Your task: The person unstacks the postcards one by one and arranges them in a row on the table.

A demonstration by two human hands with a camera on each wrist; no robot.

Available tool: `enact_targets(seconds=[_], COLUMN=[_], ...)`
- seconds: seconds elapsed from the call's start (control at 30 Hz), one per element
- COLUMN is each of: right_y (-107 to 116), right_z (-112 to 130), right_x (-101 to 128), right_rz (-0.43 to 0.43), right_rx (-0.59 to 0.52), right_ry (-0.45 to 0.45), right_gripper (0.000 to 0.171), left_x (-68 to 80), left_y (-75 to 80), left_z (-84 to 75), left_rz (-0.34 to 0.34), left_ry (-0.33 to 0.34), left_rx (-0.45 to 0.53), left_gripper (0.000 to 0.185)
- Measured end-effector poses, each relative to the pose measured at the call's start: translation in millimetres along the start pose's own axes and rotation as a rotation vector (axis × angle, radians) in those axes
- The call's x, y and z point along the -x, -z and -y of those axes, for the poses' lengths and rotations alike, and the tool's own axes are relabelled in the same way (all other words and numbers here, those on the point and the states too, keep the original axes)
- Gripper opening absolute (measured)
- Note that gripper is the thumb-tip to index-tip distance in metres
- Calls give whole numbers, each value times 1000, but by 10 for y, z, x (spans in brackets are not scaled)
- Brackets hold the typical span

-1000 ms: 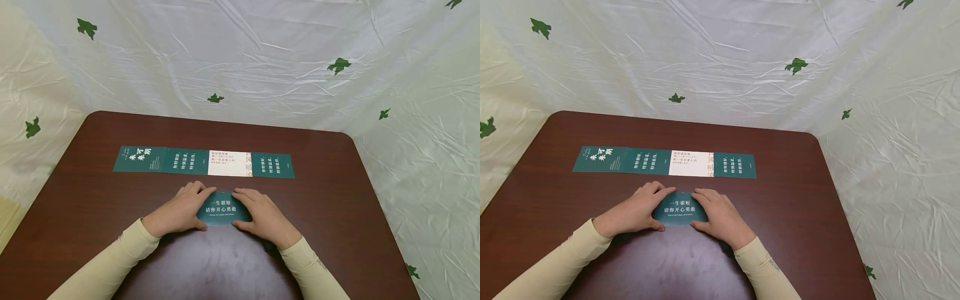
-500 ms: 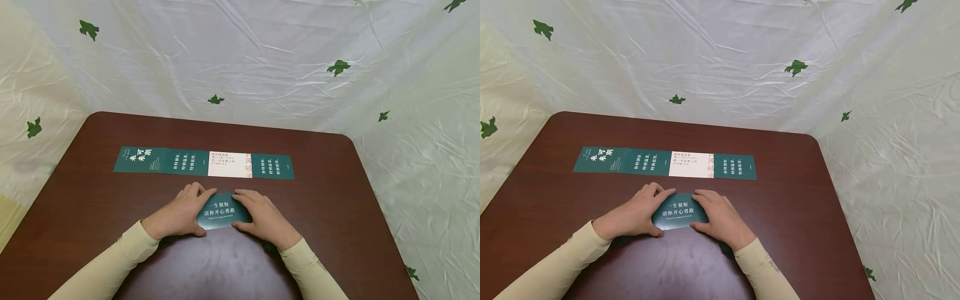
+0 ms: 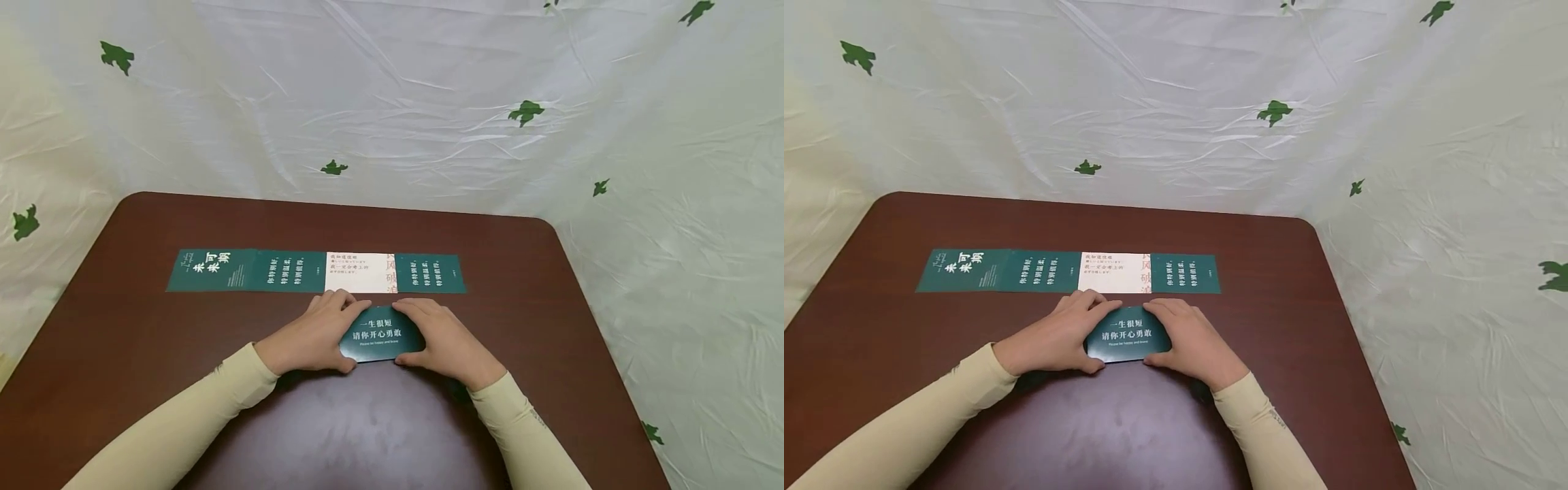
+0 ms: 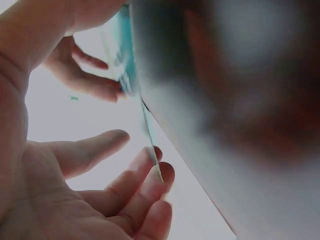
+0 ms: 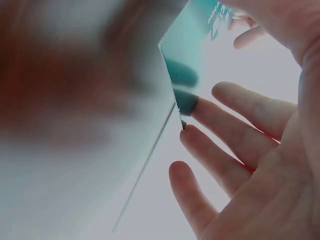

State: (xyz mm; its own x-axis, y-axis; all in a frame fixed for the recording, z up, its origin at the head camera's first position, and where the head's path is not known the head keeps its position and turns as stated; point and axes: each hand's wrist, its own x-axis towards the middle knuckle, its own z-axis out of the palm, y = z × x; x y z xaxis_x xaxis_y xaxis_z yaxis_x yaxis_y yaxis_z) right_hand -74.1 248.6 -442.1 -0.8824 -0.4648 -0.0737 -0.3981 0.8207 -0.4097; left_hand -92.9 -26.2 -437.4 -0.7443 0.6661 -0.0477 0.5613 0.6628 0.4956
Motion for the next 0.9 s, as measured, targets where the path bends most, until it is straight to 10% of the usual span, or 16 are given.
enact_targets(seconds=[0.4, 0.9], right_y=[521, 988], right_z=[-706, -1714], right_x=[124, 70], right_rz=[-18, 33], right_rx=[-44, -206], right_ry=[-106, -317], right_gripper=[88, 89], left_x=[-968, -2237], left_y=[-17, -214], left_z=[-267, -669], left_rz=[6, 31], left_ry=[-104, -60], left_rx=[-84, -67], left_gripper=[95, 99])
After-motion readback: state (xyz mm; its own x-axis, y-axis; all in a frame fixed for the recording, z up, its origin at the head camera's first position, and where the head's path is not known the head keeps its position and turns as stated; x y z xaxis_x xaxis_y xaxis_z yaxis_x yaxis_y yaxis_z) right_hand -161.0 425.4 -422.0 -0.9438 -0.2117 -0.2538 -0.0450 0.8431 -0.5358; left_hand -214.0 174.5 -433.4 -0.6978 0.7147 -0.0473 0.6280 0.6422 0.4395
